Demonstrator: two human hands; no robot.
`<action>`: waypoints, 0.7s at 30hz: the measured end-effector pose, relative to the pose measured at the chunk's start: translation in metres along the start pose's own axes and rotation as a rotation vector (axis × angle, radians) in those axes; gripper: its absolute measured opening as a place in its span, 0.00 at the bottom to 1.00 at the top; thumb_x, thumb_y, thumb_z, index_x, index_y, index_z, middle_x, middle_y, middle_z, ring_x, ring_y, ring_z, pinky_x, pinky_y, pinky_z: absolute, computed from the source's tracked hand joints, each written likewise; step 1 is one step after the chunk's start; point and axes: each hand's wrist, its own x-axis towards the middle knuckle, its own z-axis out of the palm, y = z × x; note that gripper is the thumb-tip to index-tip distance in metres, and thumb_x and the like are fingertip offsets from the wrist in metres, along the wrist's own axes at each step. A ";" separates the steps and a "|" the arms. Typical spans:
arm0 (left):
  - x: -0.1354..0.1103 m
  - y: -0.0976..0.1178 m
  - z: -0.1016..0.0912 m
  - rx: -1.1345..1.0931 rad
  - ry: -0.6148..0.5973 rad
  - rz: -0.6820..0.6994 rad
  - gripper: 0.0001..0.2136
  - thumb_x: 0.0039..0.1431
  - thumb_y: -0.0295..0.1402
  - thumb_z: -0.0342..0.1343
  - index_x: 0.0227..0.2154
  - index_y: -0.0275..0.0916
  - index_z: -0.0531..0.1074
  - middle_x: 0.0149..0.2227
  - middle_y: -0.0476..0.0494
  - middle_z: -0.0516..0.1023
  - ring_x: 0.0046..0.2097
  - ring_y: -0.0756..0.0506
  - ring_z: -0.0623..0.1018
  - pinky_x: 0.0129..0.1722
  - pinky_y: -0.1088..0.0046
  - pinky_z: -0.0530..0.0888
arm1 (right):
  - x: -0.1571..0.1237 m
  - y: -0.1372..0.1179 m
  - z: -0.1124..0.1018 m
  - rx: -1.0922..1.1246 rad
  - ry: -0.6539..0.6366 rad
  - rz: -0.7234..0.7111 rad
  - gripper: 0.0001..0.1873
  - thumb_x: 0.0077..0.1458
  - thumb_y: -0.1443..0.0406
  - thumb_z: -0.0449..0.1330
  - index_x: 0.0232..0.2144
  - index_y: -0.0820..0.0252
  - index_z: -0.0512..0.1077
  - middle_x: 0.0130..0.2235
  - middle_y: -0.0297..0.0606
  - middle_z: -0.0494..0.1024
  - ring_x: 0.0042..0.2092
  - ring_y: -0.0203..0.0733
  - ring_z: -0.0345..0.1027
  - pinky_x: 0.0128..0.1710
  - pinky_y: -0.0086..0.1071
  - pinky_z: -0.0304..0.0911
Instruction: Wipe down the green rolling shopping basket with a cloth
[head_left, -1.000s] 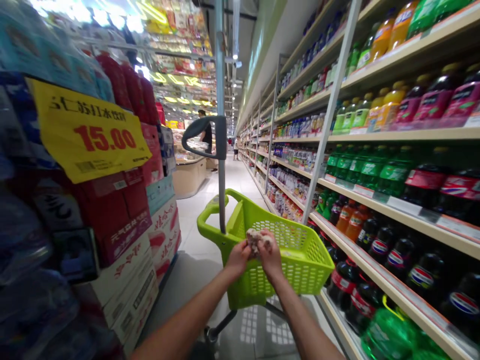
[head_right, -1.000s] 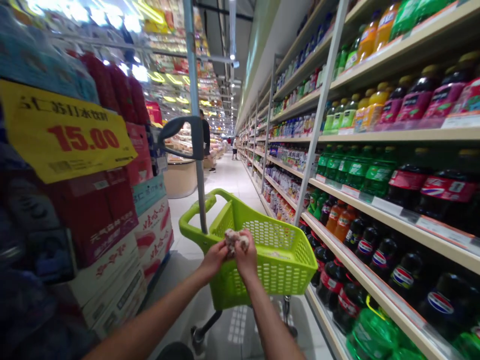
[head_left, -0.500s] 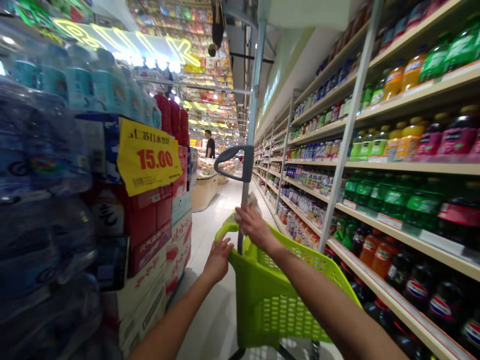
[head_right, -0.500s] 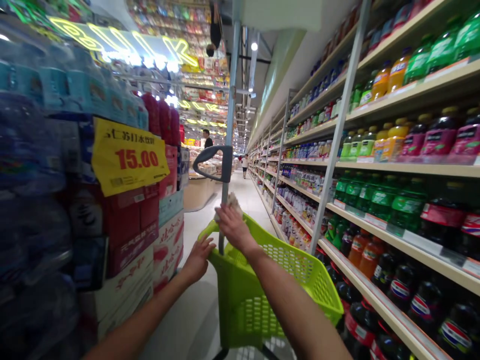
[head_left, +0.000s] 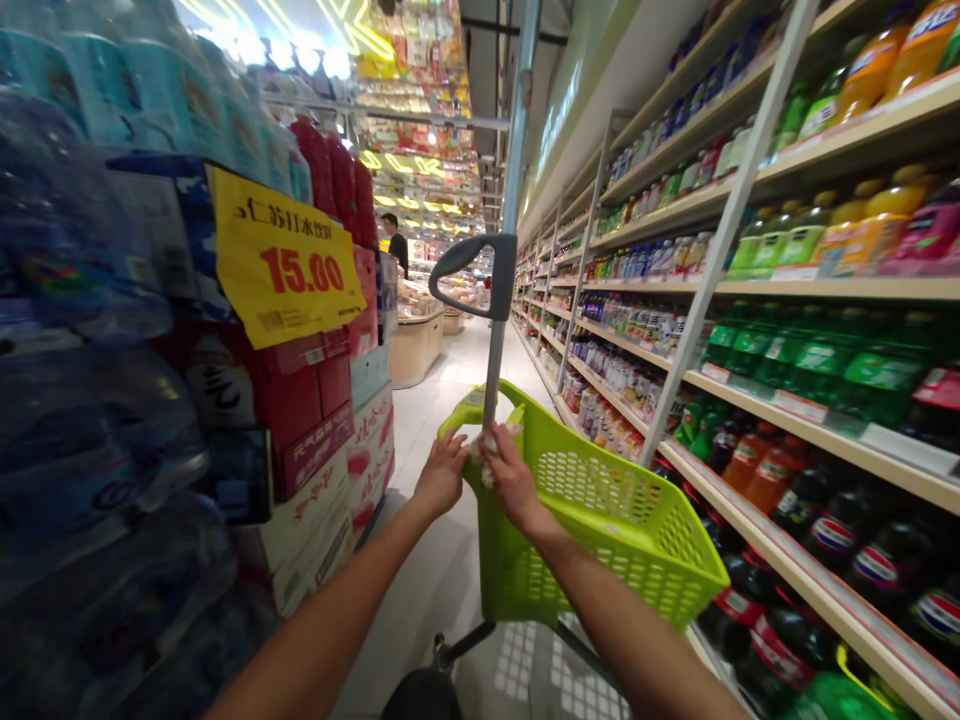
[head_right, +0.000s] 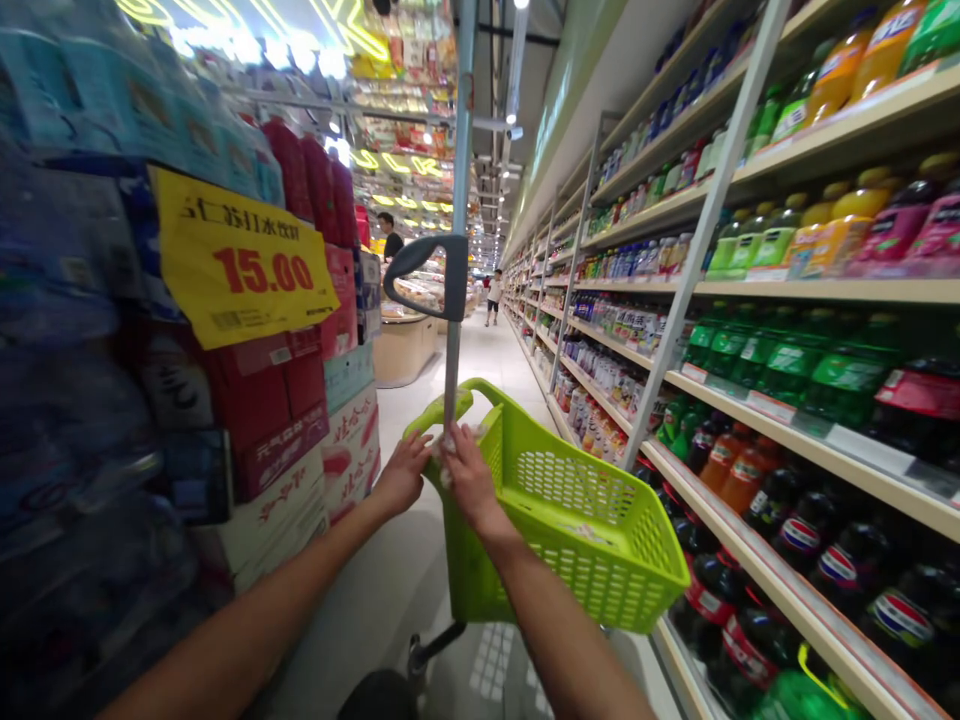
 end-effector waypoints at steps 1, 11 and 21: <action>0.000 -0.001 0.000 0.015 -0.003 0.007 0.23 0.46 0.18 0.42 0.45 0.38 0.67 0.53 0.41 0.65 0.61 0.40 0.53 0.58 0.53 0.53 | -0.026 -0.001 0.004 0.010 -0.017 0.070 0.24 0.53 0.74 0.47 0.52 0.56 0.63 0.58 0.41 0.57 0.61 0.42 0.43 0.57 0.40 0.54; 0.001 0.015 0.005 0.164 0.023 -0.037 0.20 0.47 0.22 0.45 0.44 0.37 0.67 0.55 0.38 0.63 0.61 0.36 0.50 0.58 0.51 0.52 | -0.153 0.064 -0.084 -0.156 0.002 0.607 0.29 0.39 0.79 0.44 0.43 0.61 0.69 0.49 0.43 0.67 0.53 0.46 0.57 0.53 0.46 0.55; 0.001 0.011 0.003 0.265 0.010 0.025 0.20 0.48 0.22 0.44 0.45 0.37 0.65 0.54 0.40 0.63 0.61 0.38 0.50 0.57 0.55 0.55 | -0.122 0.034 -0.048 -0.070 -0.129 0.435 0.26 0.47 0.77 0.46 0.48 0.59 0.67 0.52 0.42 0.65 0.55 0.43 0.55 0.54 0.41 0.55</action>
